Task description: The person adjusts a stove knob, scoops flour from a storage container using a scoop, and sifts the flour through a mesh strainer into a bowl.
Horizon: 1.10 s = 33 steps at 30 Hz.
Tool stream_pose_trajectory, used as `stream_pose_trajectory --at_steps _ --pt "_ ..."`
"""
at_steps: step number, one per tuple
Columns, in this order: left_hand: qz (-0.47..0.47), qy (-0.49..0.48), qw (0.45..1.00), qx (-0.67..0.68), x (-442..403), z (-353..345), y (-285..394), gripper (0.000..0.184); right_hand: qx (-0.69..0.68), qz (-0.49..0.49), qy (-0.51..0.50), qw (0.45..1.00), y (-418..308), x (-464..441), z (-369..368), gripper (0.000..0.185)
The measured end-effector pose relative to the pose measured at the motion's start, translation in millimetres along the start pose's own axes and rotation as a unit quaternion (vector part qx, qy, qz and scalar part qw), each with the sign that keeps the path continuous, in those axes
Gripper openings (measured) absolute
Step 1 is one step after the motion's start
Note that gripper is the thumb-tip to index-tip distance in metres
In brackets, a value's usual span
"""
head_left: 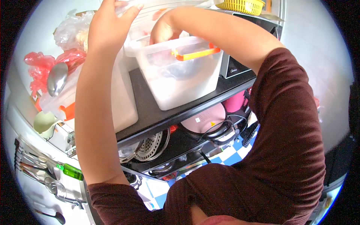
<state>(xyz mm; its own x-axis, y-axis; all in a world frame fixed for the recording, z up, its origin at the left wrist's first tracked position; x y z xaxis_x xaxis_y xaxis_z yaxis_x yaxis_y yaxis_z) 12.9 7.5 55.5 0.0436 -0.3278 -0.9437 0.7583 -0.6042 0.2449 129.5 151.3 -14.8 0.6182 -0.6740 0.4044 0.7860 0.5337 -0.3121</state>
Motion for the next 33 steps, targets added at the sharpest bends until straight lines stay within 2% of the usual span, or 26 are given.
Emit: stream_pose_trajectory --at_steps 6,9,11,12,15,19,25,28,31,33 --pt "-0.02 0.0 1.0 -0.008 -1 1 2 0.044 0.032 -0.02 -0.004 0.999 0 0 -3 0.045" --pt "0.025 -0.005 1.0 -0.011 3 7 16 0.047 0.053 -0.049 0.01 0.997 -3 14 1 0.044" --pt "-0.012 0.018 0.999 -0.041 6 9 20 0.036 0.081 -0.073 0.042 0.993 -6 30 6 0.044" --pt "-0.03 0.03 0.998 -0.055 8 8 20 0.032 0.125 -0.08 0.089 0.985 -3 36 12 0.041" --pt "-0.01 -0.04 0.998 0.044 -10 -11 -20 0.055 0.288 -0.151 0.183 0.928 15 43 30 0.034" --pt "-0.013 -0.032 0.999 0.024 -9 -9 -14 0.053 0.287 0.013 0.295 0.911 26 83 22 0.032" --pt "-0.016 -0.02 0.999 0.037 -8 -12 -19 0.055 0.28 -0.042 0.357 0.89 32 126 4 0.027" --pt "-0.001 -0.029 0.999 0.041 -7 -11 -16 0.055 0.308 -0.016 0.369 0.877 25 144 -6 0.025" --pt "0.012 -0.037 0.998 0.046 -5 -10 -14 0.055 0.353 -0.028 0.358 0.864 8 164 -8 0.024" --pt "0.015 -0.042 0.998 0.042 -3 -8 -9 0.053 0.325 0.034 0.394 0.859 6 176 -14 0.024"
Point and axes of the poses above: each hand's wrist, its own x-axis away from the middle knuckle, its own z-axis out of the back of the hand, y = z × x, the point moved 6 cm from there along -x, towards the middle knuckle, and after that the axes turned 5 degrees about z, right-handed, at the moved point
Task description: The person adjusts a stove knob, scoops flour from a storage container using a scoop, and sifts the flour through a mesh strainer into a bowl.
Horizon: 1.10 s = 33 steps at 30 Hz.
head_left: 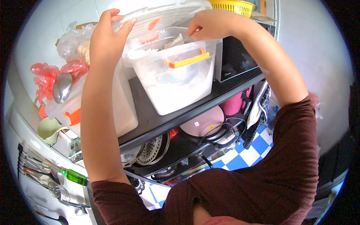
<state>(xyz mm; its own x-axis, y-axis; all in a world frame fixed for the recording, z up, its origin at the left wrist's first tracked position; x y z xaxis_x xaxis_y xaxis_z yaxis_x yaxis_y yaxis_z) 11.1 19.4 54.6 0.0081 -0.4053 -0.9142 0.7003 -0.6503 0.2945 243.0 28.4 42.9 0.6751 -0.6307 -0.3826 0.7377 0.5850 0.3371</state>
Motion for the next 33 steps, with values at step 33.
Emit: stream_pose_trajectory --at_steps 33 --pt "-0.037 -0.013 0.999 -0.012 -2 -4 -2 0.049 0.053 -0.365 0.201 0.907 88 201 187 0.033"
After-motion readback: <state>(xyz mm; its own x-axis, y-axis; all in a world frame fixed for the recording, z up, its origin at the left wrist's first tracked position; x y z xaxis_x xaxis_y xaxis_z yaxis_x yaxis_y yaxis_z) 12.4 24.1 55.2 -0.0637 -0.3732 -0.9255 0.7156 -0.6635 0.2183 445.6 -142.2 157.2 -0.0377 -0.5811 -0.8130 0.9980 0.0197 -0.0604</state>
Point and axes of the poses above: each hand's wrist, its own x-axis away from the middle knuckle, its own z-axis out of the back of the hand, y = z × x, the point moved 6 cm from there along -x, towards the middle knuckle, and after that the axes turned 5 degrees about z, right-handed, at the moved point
